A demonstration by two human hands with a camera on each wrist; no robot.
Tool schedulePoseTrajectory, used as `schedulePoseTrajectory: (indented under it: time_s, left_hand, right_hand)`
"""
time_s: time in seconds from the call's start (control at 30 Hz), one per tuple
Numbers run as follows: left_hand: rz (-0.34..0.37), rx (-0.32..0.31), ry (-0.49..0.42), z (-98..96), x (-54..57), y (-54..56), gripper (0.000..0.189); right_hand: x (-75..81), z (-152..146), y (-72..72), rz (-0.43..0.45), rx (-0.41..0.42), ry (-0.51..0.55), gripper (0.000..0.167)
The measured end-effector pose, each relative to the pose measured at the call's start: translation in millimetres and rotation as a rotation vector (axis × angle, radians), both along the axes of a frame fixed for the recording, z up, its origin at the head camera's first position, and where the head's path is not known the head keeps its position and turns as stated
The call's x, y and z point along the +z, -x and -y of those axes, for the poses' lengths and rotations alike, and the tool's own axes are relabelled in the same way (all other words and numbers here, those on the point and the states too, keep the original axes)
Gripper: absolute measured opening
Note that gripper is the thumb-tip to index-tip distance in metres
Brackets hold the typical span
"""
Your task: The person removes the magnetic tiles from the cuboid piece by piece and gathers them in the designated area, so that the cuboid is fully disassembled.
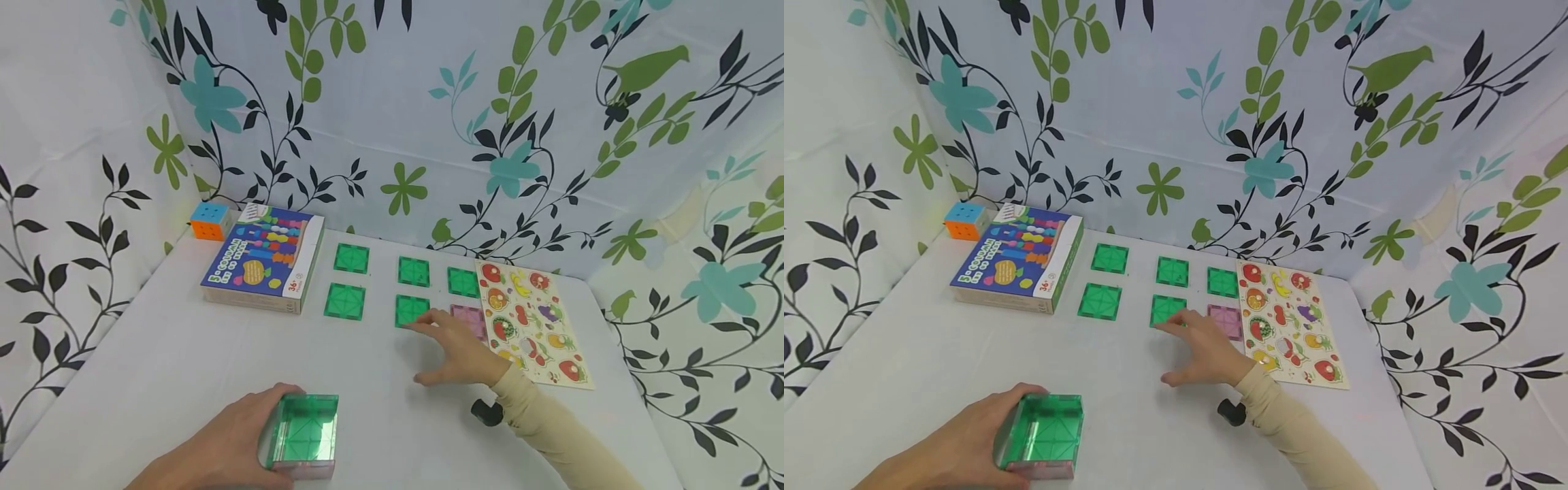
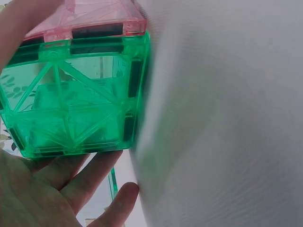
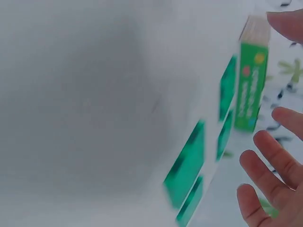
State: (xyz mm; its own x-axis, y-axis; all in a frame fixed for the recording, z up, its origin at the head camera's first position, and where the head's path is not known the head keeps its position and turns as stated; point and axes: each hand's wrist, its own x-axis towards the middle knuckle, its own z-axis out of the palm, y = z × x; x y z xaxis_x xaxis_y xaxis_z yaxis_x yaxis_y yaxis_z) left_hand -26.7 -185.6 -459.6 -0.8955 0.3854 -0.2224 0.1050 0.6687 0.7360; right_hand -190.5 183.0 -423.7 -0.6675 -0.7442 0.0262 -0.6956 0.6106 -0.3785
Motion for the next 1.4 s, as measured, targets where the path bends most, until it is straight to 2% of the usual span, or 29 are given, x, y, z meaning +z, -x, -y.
schedulePoseTrajectory:
  time_s: [0.1,0.2,0.3,0.43,0.53,0.63,0.73,1.0,1.13,1.4]
  left_hand:
    - [0.011,0.005,-0.033,1.5,2.1,-0.9,0.103]
    - [-0.009,0.020,-0.062,5.1,3.5,-1.8,0.102]
    - [-0.070,0.036,-0.107,8.5,2.6,-1.1,0.094]
    - [-0.154,0.016,-0.191,11.7,-0.8,1.7,0.076]
    - [-0.163,-0.018,-0.246,13.8,-3.2,3.2,0.065]
    - [-0.130,-0.034,-0.304,14.9,-5.6,3.9,0.059]
    - [-0.108,-0.044,-0.361,14.9,-8.1,4.6,0.054]
    - [-0.073,-0.089,-0.473,15.7,-15.3,6.4,0.047]
    - [-0.065,-0.100,-0.477,15.8,-16.1,6.4,0.045]
    - [-0.080,-0.094,-0.439,16.0,-16.2,6.1,0.043]
  right_hand:
    - [6.4,15,-18.4,0.013,0.071,0.058,0.081]
    - [10.1,30,-36.8,-0.001,0.159,0.118,0.083]
    - [10.3,45,-54.7,-0.031,0.263,0.163,0.082]
    - [7.1,65,-76.9,-0.029,0.411,0.226,0.075]
    - [4.5,79,-91.2,-0.024,0.503,0.251,0.068]
    - [2.2,92,-101.8,-0.051,0.569,0.241,0.062]
    - [-0.9,103,-109.0,-0.096,0.608,0.194,0.057]
    - [-10.6,121,-121.8,-0.084,0.665,0.085,0.049]
    - [-12.9,125,-125.2,-0.129,0.649,0.050,0.044]
    - [-17.2,127,-126.5,-0.169,0.657,0.077,0.041]
